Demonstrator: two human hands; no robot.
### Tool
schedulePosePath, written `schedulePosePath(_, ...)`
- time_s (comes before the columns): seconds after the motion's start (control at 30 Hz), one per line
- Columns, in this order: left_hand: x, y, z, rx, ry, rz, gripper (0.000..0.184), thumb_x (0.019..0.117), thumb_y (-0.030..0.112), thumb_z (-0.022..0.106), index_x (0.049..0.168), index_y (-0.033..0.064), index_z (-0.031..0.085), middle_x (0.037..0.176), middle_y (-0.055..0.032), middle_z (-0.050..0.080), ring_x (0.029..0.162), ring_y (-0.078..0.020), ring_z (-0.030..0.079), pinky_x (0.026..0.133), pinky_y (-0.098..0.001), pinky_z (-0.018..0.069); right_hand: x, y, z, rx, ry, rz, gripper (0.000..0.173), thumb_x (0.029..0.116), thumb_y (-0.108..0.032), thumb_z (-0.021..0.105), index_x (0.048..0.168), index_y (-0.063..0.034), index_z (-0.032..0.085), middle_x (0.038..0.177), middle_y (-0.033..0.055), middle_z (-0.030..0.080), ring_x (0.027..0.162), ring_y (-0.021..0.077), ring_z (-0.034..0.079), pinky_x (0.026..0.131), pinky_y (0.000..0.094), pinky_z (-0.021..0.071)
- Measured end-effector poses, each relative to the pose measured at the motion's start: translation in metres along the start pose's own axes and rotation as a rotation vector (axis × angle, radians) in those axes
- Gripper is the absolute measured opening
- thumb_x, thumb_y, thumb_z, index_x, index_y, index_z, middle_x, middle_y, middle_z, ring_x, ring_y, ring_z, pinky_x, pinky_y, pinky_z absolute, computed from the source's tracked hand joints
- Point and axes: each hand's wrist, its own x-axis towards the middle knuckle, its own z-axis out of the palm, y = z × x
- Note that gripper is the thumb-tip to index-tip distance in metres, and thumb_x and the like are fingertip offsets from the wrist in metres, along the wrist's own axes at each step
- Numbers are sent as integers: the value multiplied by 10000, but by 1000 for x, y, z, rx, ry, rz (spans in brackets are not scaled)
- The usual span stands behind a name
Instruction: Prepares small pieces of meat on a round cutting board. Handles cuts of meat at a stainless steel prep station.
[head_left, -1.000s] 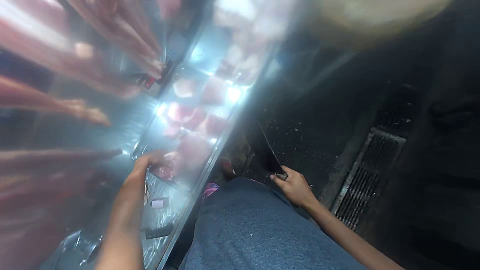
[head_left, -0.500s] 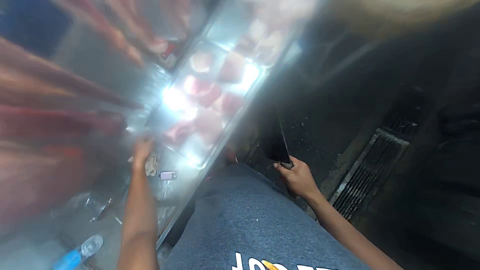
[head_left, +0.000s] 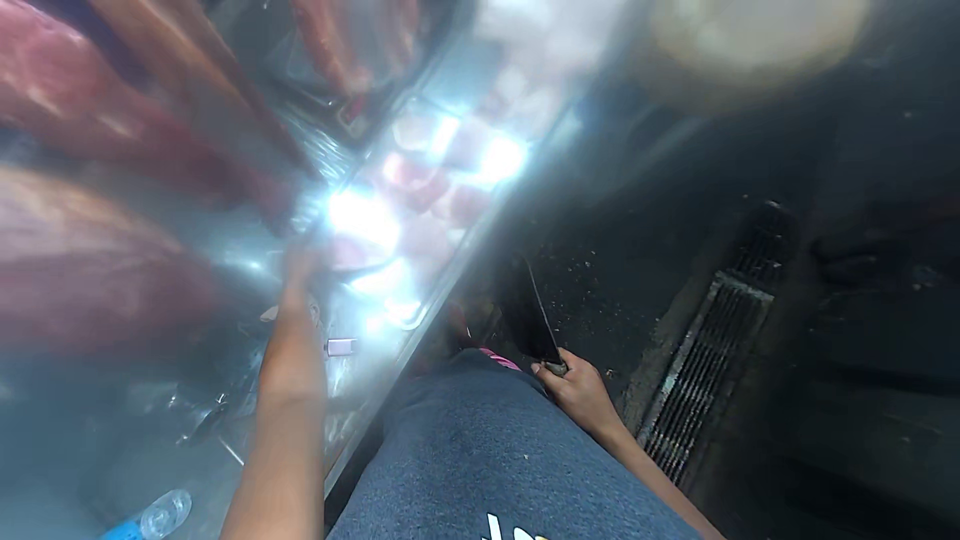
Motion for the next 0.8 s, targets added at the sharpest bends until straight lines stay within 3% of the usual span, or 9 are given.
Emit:
schedulePosePath(0.1,-10,-31,-14,-56,2,-37,636,950,371,740,1433,9,539,1293,-241,654,1174,-393,644,1023,-590,497,-11,11,0,39,52,49,257,876,-315,690,979,-79,693,734,38,637,645,158,617,634,445,521)
schedulePosePath(0.23,-42,-72,3,-254,38,-149,463,1007,327,668,1382,68,592,1194,-190,690,897,-292,707,787,-481,592,-7,27,1,180,34,146,198,899,-268,686,972,-85,670,649,26,601,493,149,565,500,392,516)
schedulePosePath(0.3,-60,-74,15,-347,55,-203,380,1033,261,619,1345,45,612,1091,-160,710,768,-225,696,677,-396,593,0,27,-6,199,26,156,188,912,-268,678,965,-88,660,637,34,594,477,162,560,483,394,514)
schedulePosePath(0.4,-78,-56,30,-431,81,-242,304,1046,182,590,1285,-1,625,1037,-141,708,705,-180,673,619,-335,573,13,20,-18,205,45,133,195,912,-278,666,974,-93,664,642,32,600,477,158,570,482,385,526)
schedulePosePath(0.53,-82,-37,46,-468,111,-237,306,1017,148,636,1285,3,634,1030,-145,723,721,-187,687,613,-330,569,41,20,-32,177,27,104,201,923,-264,675,1005,-81,675,701,47,629,523,168,598,527,404,549)
schedulePosePath(0.8,-92,0,72,-470,204,-239,321,1013,170,637,1286,-1,633,1081,-162,705,792,-222,699,655,-388,591,147,4,-84,40,-108,-19,240,939,-289,680,1038,-71,678,767,84,652,612,214,631,612,478,550)
